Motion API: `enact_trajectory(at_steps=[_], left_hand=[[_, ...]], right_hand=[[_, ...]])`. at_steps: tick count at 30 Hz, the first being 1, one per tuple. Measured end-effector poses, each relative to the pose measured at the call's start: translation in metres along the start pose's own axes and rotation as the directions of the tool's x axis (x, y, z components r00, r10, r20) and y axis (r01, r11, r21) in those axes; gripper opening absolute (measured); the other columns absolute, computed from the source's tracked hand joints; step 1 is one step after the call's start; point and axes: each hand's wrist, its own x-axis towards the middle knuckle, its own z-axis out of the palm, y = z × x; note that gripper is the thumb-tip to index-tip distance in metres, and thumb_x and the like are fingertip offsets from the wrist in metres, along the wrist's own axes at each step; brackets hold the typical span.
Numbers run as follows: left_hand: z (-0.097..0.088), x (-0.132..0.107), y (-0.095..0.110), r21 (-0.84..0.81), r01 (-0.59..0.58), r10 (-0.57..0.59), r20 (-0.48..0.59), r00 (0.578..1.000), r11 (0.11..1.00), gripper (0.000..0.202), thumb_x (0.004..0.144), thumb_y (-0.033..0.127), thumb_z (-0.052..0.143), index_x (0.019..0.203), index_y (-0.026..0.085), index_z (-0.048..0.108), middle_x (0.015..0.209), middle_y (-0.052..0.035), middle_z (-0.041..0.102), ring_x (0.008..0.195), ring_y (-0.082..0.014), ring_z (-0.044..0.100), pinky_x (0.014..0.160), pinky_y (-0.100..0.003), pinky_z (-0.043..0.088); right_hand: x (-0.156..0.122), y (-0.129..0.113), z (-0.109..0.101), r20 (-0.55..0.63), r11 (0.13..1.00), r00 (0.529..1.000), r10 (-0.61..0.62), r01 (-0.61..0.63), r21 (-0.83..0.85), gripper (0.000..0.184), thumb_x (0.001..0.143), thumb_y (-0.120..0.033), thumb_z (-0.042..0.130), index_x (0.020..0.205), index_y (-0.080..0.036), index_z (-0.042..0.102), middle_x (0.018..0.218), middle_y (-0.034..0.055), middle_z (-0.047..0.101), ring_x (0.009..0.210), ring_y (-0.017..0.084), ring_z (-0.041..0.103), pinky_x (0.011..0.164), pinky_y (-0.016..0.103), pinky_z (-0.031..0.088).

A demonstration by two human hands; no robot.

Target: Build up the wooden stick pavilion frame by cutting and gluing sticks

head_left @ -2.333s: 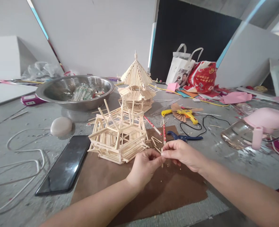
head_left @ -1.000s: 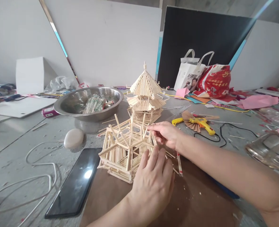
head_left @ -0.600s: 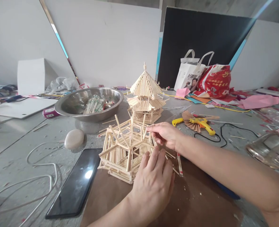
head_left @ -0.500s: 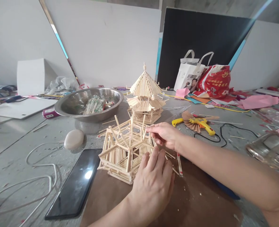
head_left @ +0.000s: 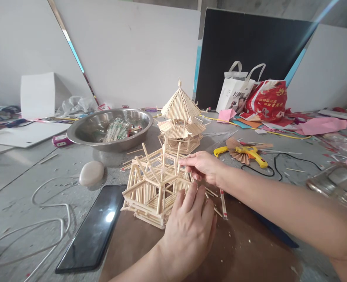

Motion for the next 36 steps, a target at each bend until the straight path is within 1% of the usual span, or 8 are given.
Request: enact_trajectory(at_steps=[5, 10, 18, 22, 29, 36], left_hand=[[0.0002, -0.0005, -0.0002, -0.016, 0.005, -0.005, 0.000, 1.000, 1.000, 0.023, 0.080, 0.020, 0.039, 0.094, 0.013, 0.057, 0.110, -0.0141, 0.052, 0.108, -0.0301, 0.040, 0.082, -0.045, 0.040], [0.0000, -0.0004, -0.0007, -0.035, 0.006, -0.006, 0.011, 1.000, 0.999, 0.023, 0.080, 0.020, 0.040, 0.093, 0.013, 0.057, 0.107, -0.0138, 0.053, 0.112, -0.0313, 0.036, 0.083, -0.045, 0.040], [0.0000, 0.0002, 0.0004, -0.028, -0.001, 0.001, -0.009, 1.000, 1.000, 0.022, 0.081, 0.019, 0.040, 0.092, 0.013, 0.057, 0.101, -0.0137, 0.054, 0.107, -0.0317, 0.040, 0.080, -0.045, 0.041], [0.0000, 0.0002, 0.0003, -0.030, -0.004, 0.003, -0.020, 1.000, 1.000, 0.020, 0.080, 0.019, 0.040, 0.090, 0.013, 0.057, 0.100, -0.0136, 0.054, 0.108, -0.0314, 0.040, 0.079, -0.045, 0.042], [0.0008, -0.0004, -0.0001, -0.026, 0.001, -0.001, -0.007, 1.000, 1.000, 0.022, 0.081, 0.019, 0.039, 0.092, 0.013, 0.057, 0.105, -0.0136, 0.052, 0.110, -0.0306, 0.038, 0.081, -0.044, 0.041], [0.0008, 0.0000, -0.0002, -0.014, -0.006, 0.005, -0.003, 1.000, 1.000, 0.021, 0.080, 0.019, 0.040, 0.091, 0.013, 0.057, 0.101, -0.0133, 0.054, 0.107, -0.0312, 0.040, 0.077, -0.044, 0.042]], right_hand=[[0.0019, 0.0013, -0.0012, 0.017, 0.999, 1.000, -0.012, 0.013, -0.034, 0.022, 0.073, -0.017, 0.058, 0.053, -0.013, 0.049, 0.037, -0.0068, 0.046, 0.020, 0.002, 0.032, 0.022, 0.015, 0.018], [0.0032, 0.0034, -0.0020, 0.034, 0.998, 0.999, -0.034, 0.035, -0.046, 0.024, 0.072, -0.017, 0.059, 0.051, -0.014, 0.047, 0.037, -0.0064, 0.047, 0.021, 0.002, 0.033, 0.022, 0.015, 0.019], [0.0044, 0.0028, -0.0030, 0.053, 0.996, 0.998, -0.040, 0.043, -0.071, 0.019, 0.072, -0.017, 0.059, 0.055, -0.013, 0.050, 0.039, -0.0071, 0.046, 0.020, 0.002, 0.033, 0.021, 0.014, 0.020], [0.0047, 0.0038, -0.0037, 0.060, 0.996, 0.998, -0.035, 0.039, -0.077, 0.018, 0.072, -0.017, 0.059, 0.056, -0.013, 0.051, 0.039, -0.0075, 0.046, 0.020, 0.002, 0.033, 0.021, 0.014, 0.020], [0.0048, 0.0049, -0.0032, 0.065, 0.994, 0.997, -0.047, 0.053, -0.095, 0.016, 0.072, -0.018, 0.059, 0.059, -0.012, 0.052, 0.040, -0.0077, 0.046, 0.021, 0.002, 0.034, 0.021, 0.014, 0.022], [0.0053, 0.0057, -0.0038, 0.069, 0.990, 0.995, -0.066, 0.074, -0.117, 0.019, 0.072, -0.021, 0.059, 0.057, -0.013, 0.051, 0.041, -0.0070, 0.047, 0.021, 0.002, 0.034, 0.022, 0.014, 0.022]])
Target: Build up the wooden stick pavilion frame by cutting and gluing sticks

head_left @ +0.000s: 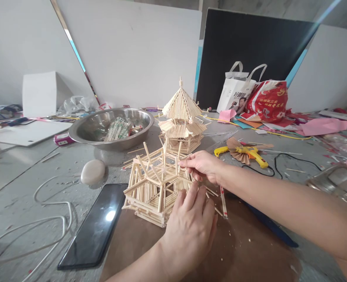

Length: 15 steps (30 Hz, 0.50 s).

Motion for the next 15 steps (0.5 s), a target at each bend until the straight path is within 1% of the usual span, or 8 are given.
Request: enact_trajectory(at_steps=[5, 9, 15], left_hand=[[-0.0004, -0.0001, 0.0001, 0.004, -0.002, 0.002, 0.005, 1.000, 1.000, 0.020, 0.080, 0.019, 0.040, 0.091, 0.013, 0.056, 0.099, -0.0135, 0.054, 0.105, -0.0314, 0.041, 0.075, -0.044, 0.042], [-0.0003, -0.0004, 0.0000, 0.006, -0.010, 0.010, 0.006, 1.000, 1.000, 0.019, 0.081, 0.020, 0.041, 0.090, 0.013, 0.056, 0.100, -0.0136, 0.054, 0.106, -0.0317, 0.041, 0.075, -0.045, 0.042], [-0.0001, -0.0005, -0.0001, 0.010, -0.022, 0.022, -0.005, 1.000, 1.000, 0.016, 0.079, 0.019, 0.043, 0.087, 0.013, 0.056, 0.098, -0.0132, 0.054, 0.103, -0.0318, 0.042, 0.074, -0.045, 0.042]], right_hand=[[-0.0007, -0.0007, 0.0005, -0.007, 1.000, 1.000, -0.005, 0.005, -0.010, 0.019, 0.072, -0.022, 0.060, 0.057, -0.013, 0.051, 0.041, -0.0071, 0.047, 0.021, 0.002, 0.034, 0.021, 0.015, 0.020], [-0.0009, -0.0010, -0.0008, 0.017, 1.000, 1.000, 0.010, -0.010, -0.017, 0.020, 0.071, -0.024, 0.061, 0.057, -0.013, 0.051, 0.041, -0.0069, 0.047, 0.022, 0.002, 0.034, 0.022, 0.015, 0.020], [-0.0011, -0.0033, 0.0000, 0.007, 0.998, 0.999, 0.044, -0.043, -0.040, 0.015, 0.070, -0.020, 0.060, 0.058, -0.012, 0.053, 0.041, -0.0064, 0.048, 0.022, 0.003, 0.035, 0.023, 0.015, 0.019]])
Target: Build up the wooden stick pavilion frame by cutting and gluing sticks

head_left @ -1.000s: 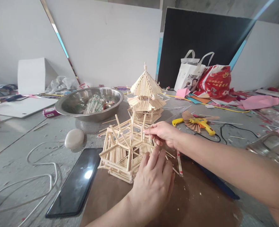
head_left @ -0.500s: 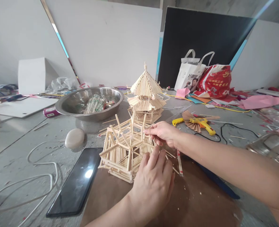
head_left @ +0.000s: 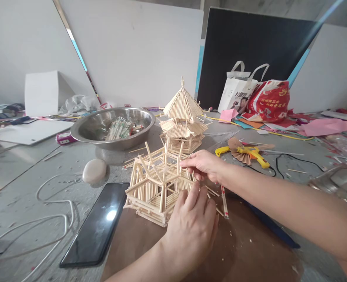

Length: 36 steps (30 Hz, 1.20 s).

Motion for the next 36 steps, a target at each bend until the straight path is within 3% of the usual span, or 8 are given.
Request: enact_trajectory(at_steps=[8, 13, 15, 17, 19, 21, 28, 36], left_hand=[[-0.001, 0.000, -0.001, -0.001, -0.002, 0.002, 0.019, 1.000, 1.000, 0.014, 0.079, 0.018, 0.043, 0.085, 0.014, 0.055, 0.096, -0.0135, 0.055, 0.105, -0.0318, 0.041, 0.073, -0.044, 0.042], [0.000, -0.001, -0.001, -0.014, -0.001, 0.001, 0.003, 1.000, 1.000, 0.015, 0.079, 0.018, 0.042, 0.085, 0.014, 0.055, 0.096, -0.0134, 0.055, 0.108, -0.0321, 0.039, 0.074, -0.044, 0.042], [0.000, -0.001, 0.000, -0.011, 0.007, -0.007, 0.005, 1.000, 1.000, 0.014, 0.079, 0.018, 0.043, 0.084, 0.015, 0.055, 0.094, -0.0126, 0.056, 0.106, -0.0312, 0.041, 0.074, -0.043, 0.042], [0.001, -0.001, 0.001, -0.003, 0.008, -0.008, 0.017, 1.000, 1.000, 0.013, 0.079, 0.018, 0.043, 0.084, 0.015, 0.055, 0.094, -0.0123, 0.056, 0.107, -0.0312, 0.041, 0.075, -0.044, 0.042], [0.001, -0.001, 0.001, 0.001, 0.007, -0.007, 0.019, 1.000, 1.000, 0.014, 0.079, 0.018, 0.044, 0.085, 0.015, 0.055, 0.096, -0.0127, 0.056, 0.107, -0.0318, 0.040, 0.076, -0.045, 0.042], [0.002, -0.001, 0.001, -0.001, 0.008, -0.008, 0.010, 1.000, 1.000, 0.015, 0.079, 0.018, 0.044, 0.087, 0.014, 0.056, 0.097, -0.0130, 0.056, 0.107, -0.0321, 0.040, 0.077, -0.045, 0.041], [0.003, -0.002, -0.001, -0.002, 0.003, -0.003, 0.004, 1.000, 1.000, 0.018, 0.079, 0.020, 0.043, 0.088, 0.013, 0.057, 0.100, -0.0142, 0.055, 0.109, -0.0330, 0.040, 0.077, -0.046, 0.042], [0.003, -0.002, -0.002, 0.025, 0.039, -0.037, -0.059, 0.998, 0.999, 0.018, 0.079, 0.019, 0.043, 0.085, 0.012, 0.058, 0.107, -0.0175, 0.051, 0.114, -0.0343, 0.036, 0.088, -0.046, 0.038]], right_hand=[[0.000, -0.001, 0.002, -0.008, 0.999, 1.000, -0.022, 0.021, -0.023, 0.019, 0.071, -0.020, 0.056, 0.055, -0.013, 0.050, 0.042, -0.0059, 0.048, 0.023, 0.003, 0.036, 0.023, 0.015, 0.022], [-0.007, 0.013, -0.010, 0.003, 0.930, 0.938, -0.346, 0.343, -0.133, 0.010, 0.074, -0.024, 0.055, 0.070, -0.015, 0.054, 0.054, -0.0054, 0.054, 0.032, 0.003, 0.044, 0.031, 0.015, 0.034], [-0.010, 0.019, -0.015, 0.032, 0.793, 0.842, -0.538, 0.519, -0.320, 0.011, 0.076, -0.025, 0.054, 0.082, -0.017, 0.058, 0.063, -0.0029, 0.060, 0.043, 0.006, 0.053, 0.041, 0.018, 0.043], [-0.013, 0.023, -0.019, 0.133, 0.558, 0.705, -0.696, 0.649, -0.517, 0.016, 0.078, -0.023, 0.051, 0.091, -0.019, 0.060, 0.080, 0.0009, 0.066, 0.064, 0.010, 0.061, 0.060, 0.022, 0.049], [-0.014, 0.025, -0.022, 0.299, 0.295, 0.576, -0.761, 0.717, -0.632, 0.023, 0.081, -0.018, 0.046, 0.099, -0.020, 0.060, 0.098, 0.0030, 0.065, 0.087, 0.013, 0.060, 0.079, 0.026, 0.047], [-0.015, 0.024, -0.023, 0.441, 0.109, 0.517, -0.734, 0.730, -0.675, 0.029, 0.081, -0.013, 0.043, 0.104, -0.020, 0.059, 0.106, 0.0043, 0.063, 0.096, 0.015, 0.057, 0.084, 0.028, 0.045], [-0.012, 0.019, -0.030, 0.568, -0.114, 0.515, -0.643, 0.668, -0.735, 0.034, 0.079, -0.009, 0.045, 0.108, -0.020, 0.057, 0.096, 0.0070, 0.066, 0.089, 0.017, 0.060, 0.076, 0.028, 0.048], [-0.007, 0.016, -0.029, 0.611, -0.147, 0.499, -0.615, 0.688, -0.711, 0.029, 0.079, -0.012, 0.047, 0.106, -0.019, 0.057, 0.086, 0.0069, 0.066, 0.083, 0.017, 0.061, 0.069, 0.028, 0.048]])
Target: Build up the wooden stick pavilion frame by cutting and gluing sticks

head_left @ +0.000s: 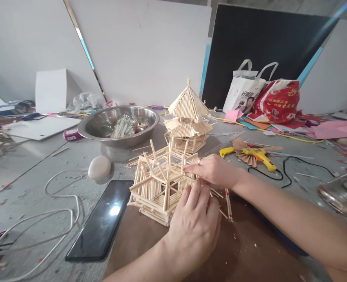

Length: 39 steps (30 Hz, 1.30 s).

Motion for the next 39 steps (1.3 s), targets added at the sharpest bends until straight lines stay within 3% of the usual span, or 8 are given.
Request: enact_trajectory(at_steps=[12, 23, 39], left_hand=[[-0.0017, 0.0023, -0.0019, -0.038, -0.023, 0.024, 0.026, 0.999, 0.999, 0.017, 0.079, 0.020, 0.042, 0.086, 0.013, 0.056, 0.096, -0.0147, 0.055, 0.106, -0.0327, 0.041, 0.078, -0.046, 0.044], [-0.0021, 0.0025, -0.0014, -0.027, -0.034, 0.035, 0.030, 0.999, 0.999, 0.015, 0.078, 0.019, 0.043, 0.085, 0.013, 0.055, 0.095, -0.0147, 0.055, 0.105, -0.0337, 0.041, 0.078, -0.047, 0.043], [-0.0022, 0.0027, -0.0014, -0.042, -0.041, 0.043, 0.040, 0.998, 0.998, 0.016, 0.078, 0.018, 0.043, 0.086, 0.012, 0.056, 0.098, -0.0137, 0.054, 0.105, -0.0347, 0.041, 0.078, -0.046, 0.043]], right_hand=[[0.0016, 0.0037, -0.0017, -0.021, 1.000, 1.000, 0.011, -0.010, 0.029, 0.025, 0.082, -0.015, 0.046, 0.102, -0.020, 0.059, 0.086, 0.0075, 0.066, 0.081, 0.016, 0.060, 0.065, 0.026, 0.047], [0.0029, 0.0035, -0.0008, -0.080, 0.998, 0.995, -0.061, 0.064, 0.029, 0.026, 0.082, -0.012, 0.041, 0.100, -0.018, 0.060, 0.098, 0.0077, 0.064, 0.089, 0.016, 0.059, 0.073, 0.029, 0.048], [0.0036, 0.0019, -0.0023, -0.032, 0.999, 0.999, -0.039, 0.040, 0.028, 0.027, 0.081, -0.011, 0.042, 0.099, -0.019, 0.061, 0.092, 0.0066, 0.066, 0.087, 0.016, 0.060, 0.073, 0.028, 0.048]])
